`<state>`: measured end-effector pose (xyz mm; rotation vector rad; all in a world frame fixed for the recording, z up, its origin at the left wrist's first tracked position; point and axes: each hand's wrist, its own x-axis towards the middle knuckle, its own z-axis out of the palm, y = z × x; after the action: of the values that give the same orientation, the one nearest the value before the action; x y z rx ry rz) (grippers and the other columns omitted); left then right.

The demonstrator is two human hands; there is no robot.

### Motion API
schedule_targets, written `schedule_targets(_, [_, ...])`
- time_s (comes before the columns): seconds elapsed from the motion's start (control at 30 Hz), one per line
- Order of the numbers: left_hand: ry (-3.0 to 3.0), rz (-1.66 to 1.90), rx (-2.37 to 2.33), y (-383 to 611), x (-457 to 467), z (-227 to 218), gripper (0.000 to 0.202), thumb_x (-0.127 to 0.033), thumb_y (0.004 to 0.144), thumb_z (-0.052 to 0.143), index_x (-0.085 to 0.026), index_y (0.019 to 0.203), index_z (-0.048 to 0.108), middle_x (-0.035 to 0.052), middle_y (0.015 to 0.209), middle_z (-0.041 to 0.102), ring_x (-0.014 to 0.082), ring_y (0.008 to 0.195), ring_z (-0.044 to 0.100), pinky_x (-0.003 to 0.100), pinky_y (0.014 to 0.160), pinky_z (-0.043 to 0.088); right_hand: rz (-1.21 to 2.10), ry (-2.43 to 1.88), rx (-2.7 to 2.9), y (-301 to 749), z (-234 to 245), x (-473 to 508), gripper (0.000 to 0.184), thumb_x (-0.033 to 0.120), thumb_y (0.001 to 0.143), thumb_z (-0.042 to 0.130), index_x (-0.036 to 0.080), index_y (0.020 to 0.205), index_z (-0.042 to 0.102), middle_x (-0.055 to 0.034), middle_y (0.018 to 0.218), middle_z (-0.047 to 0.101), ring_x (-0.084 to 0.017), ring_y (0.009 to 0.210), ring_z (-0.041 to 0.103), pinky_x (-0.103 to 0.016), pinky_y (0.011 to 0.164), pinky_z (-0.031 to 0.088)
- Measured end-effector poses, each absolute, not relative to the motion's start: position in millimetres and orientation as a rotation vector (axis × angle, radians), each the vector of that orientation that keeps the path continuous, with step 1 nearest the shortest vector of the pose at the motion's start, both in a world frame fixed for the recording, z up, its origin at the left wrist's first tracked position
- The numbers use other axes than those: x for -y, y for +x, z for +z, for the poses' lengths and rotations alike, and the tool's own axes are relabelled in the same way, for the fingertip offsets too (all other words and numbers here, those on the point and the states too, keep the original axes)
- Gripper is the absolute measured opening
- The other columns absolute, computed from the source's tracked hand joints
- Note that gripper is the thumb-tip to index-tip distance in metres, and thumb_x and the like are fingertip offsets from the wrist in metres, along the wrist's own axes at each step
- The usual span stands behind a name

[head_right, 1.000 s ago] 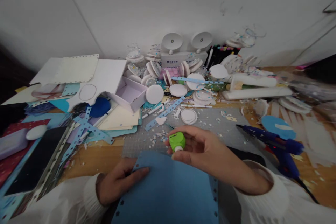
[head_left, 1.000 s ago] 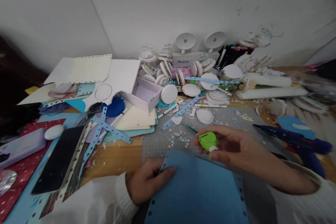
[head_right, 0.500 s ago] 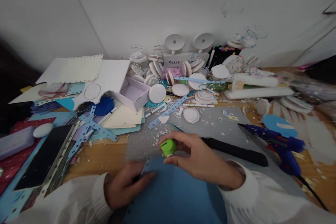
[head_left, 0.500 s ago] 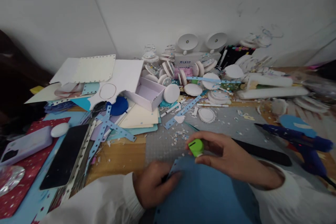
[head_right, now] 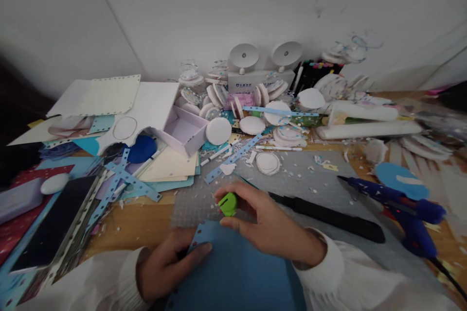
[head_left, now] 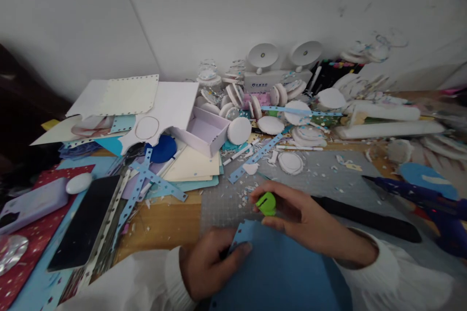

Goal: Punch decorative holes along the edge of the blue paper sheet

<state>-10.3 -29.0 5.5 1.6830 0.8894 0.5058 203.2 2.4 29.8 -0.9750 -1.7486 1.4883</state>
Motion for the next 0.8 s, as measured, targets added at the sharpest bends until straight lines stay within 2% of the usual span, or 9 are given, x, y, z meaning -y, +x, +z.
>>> schedule_targets(0.23, [1.786, 0.565, -0.949, -9.8, 30.9, 3.3, 0.029, -0.031, 0.090, 0.043, -0.013, 0.073, 0.059, -0.0013, 0.059, 0.050, 0.0103, 0.055, 0.046, 0.020, 0.054, 0.037, 1.333, -0.902, 1.814, 205.2, 26.5, 4.2, 0.039, 0.025, 0.086, 0.060, 0.029, 0.123, 0.049, -0.0052, 0.117, 0.054, -0.016, 0.105, 0.057, -0.028, 0.092, 0.047])
schedule_targets(0.27, [1.798, 0.585, -0.954, -10.2, 31.3, 3.2, 0.025, -0.029, 0.089, 0.044, -0.014, 0.078, 0.061, -0.0003, 0.062, 0.054, 0.0111, 0.057, 0.048, 0.020, 0.055, 0.039, 1.267, -0.901, 1.849, 205.8, 26.9, 4.5, 0.040, 0.025, 0.085, 0.060, 0.029, 0.124, 0.049, -0.0052, 0.116, 0.055, -0.016, 0.106, 0.056, -0.028, 0.092, 0.047])
schedule_targets(0.33, [1.814, 0.647, -0.951, -12.0, 32.3, 2.9, 0.021, -0.025, 0.088, 0.047, -0.016, 0.100, 0.062, 0.0028, 0.075, 0.063, 0.0130, 0.062, 0.055, 0.021, 0.059, 0.043, 1.093, -0.895, 1.947, 207.1, 25.5, 5.2, 0.044, 0.022, 0.085, 0.061, 0.028, 0.126, 0.046, -0.0056, 0.116, 0.056, -0.016, 0.109, 0.055, -0.028, 0.094, 0.046])
schedule_targets(0.4, [1.852, 0.735, -0.952, -14.6, 33.5, 2.6, 0.039, -0.021, 0.086, 0.052, -0.020, 0.124, 0.050, 0.0062, 0.094, 0.067, 0.0140, 0.067, 0.059, 0.021, 0.061, 0.046, 0.920, -0.875, 2.070, 208.7, 21.1, 6.6, 0.049, 0.019, 0.085, 0.060, 0.027, 0.130, 0.042, -0.0062, 0.120, 0.056, -0.017, 0.114, 0.052, -0.029, 0.098, 0.043])
schedule_targets(0.47, [1.921, 0.804, -0.946, -17.3, 34.2, 2.6, 0.055, -0.016, 0.083, 0.055, -0.024, 0.134, 0.039, 0.0074, 0.106, 0.066, 0.0142, 0.070, 0.061, 0.021, 0.063, 0.048, 0.833, -0.842, 2.170, 210.1, 14.9, 8.9, 0.054, 0.017, 0.086, 0.058, 0.026, 0.134, 0.036, -0.0070, 0.125, 0.055, -0.016, 0.118, 0.050, -0.030, 0.101, 0.042])
schedule_targets(0.6, [2.055, 0.859, -0.854, -19.7, 31.9, 4.6, 0.054, -0.008, 0.078, 0.055, -0.027, 0.128, 0.047, 0.0043, 0.102, 0.068, 0.0146, 0.080, 0.065, 0.020, 0.074, 0.049, 0.847, -0.786, 2.221, 210.9, 5.2, 13.3, 0.053, 0.018, 0.087, 0.057, 0.024, 0.133, 0.033, -0.0080, 0.126, 0.056, -0.016, 0.121, 0.050, -0.033, 0.102, 0.042])
schedule_targets(0.8, [2.030, 0.787, -0.819, -19.6, 25.2, 6.2, 0.051, -0.003, 0.074, 0.054, -0.023, 0.121, 0.052, 0.0042, 0.099, 0.069, 0.0150, 0.085, 0.065, 0.020, 0.075, 0.050, 0.878, -0.739, 2.325, 207.5, 7.2, 13.2, 0.044, 0.015, 0.089, 0.052, 0.024, 0.129, 0.035, -0.0106, 0.136, 0.049, -0.017, 0.129, 0.042, -0.037, 0.104, 0.041])
